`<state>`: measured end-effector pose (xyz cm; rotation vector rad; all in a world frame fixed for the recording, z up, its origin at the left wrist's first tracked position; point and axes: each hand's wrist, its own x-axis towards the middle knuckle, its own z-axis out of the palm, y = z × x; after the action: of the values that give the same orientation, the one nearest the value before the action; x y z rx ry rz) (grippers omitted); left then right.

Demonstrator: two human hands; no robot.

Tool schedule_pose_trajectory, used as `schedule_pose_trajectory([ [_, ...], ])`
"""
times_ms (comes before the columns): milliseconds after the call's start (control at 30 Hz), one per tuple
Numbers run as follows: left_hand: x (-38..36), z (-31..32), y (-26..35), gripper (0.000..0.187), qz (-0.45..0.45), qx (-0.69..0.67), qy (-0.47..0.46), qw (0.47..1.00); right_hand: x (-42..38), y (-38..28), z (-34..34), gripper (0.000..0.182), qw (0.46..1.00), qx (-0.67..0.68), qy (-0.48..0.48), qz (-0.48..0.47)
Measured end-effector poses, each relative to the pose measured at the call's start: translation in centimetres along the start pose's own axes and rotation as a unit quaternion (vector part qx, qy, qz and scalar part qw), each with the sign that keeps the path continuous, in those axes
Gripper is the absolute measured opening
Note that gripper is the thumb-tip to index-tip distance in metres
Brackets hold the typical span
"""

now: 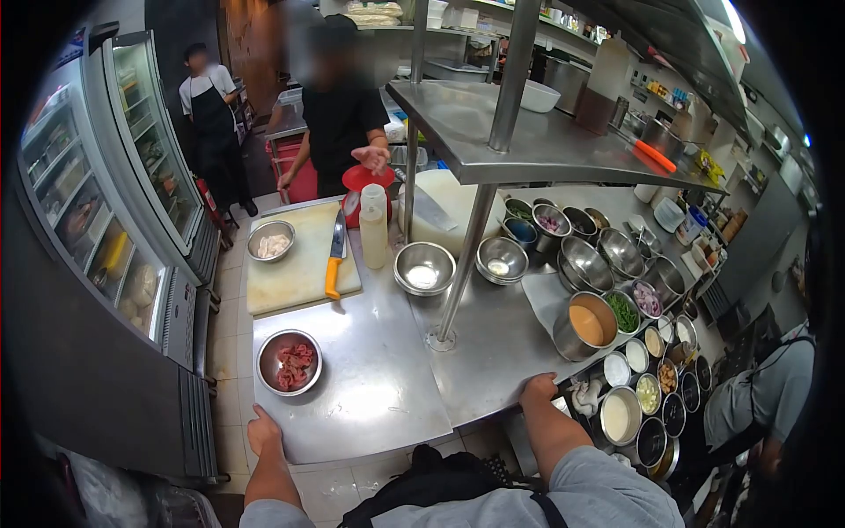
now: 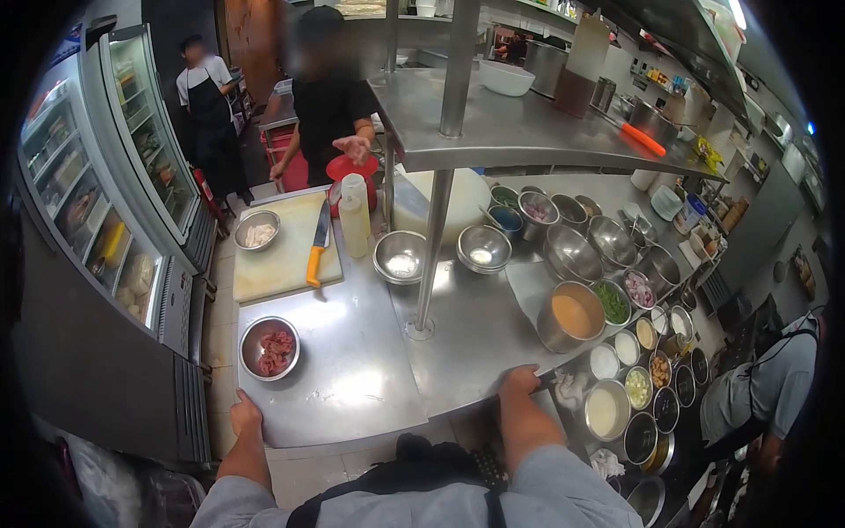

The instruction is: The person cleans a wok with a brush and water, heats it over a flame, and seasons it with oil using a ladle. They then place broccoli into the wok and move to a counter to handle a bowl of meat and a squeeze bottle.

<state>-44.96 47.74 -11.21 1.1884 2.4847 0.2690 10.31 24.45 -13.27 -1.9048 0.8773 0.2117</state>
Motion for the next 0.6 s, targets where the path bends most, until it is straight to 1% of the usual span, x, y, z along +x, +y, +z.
schedule_pose_trajectory([
  [67,-0.1,-0.1,0.1,0.075,0.000,-0.002,0.001,1.000,-1.4,-0.6,-0.7,0.067,1.000,0.008,0.008,0.012],
  [200,0.1,0.1,0.0,0.075,-0.002,0.000,0.001,1.000,-0.2,0.0,-0.1,0.066,1.000,0.009,-0.008,-0.002],
  [300,-0.3,-0.3,0.3,0.075,-0.005,0.001,-0.001,1.000,0.5,0.3,0.2,0.067,1.000,0.020,0.006,0.002],
  [467,0.0,-0.1,0.0,0.075,-0.010,0.007,0.002,1.000,0.0,-0.2,-0.2,0.064,0.998,0.048,-0.019,0.033],
  [500,0.0,0.0,0.1,0.075,-0.007,0.006,0.003,1.000,-0.4,-0.4,-0.4,0.064,0.999,0.042,-0.018,0.026],
  [600,-0.2,-0.4,0.4,0.076,-0.009,-0.001,-0.001,1.000,-1.6,-1.0,-1.0,0.061,0.998,0.042,-0.025,0.049],
])
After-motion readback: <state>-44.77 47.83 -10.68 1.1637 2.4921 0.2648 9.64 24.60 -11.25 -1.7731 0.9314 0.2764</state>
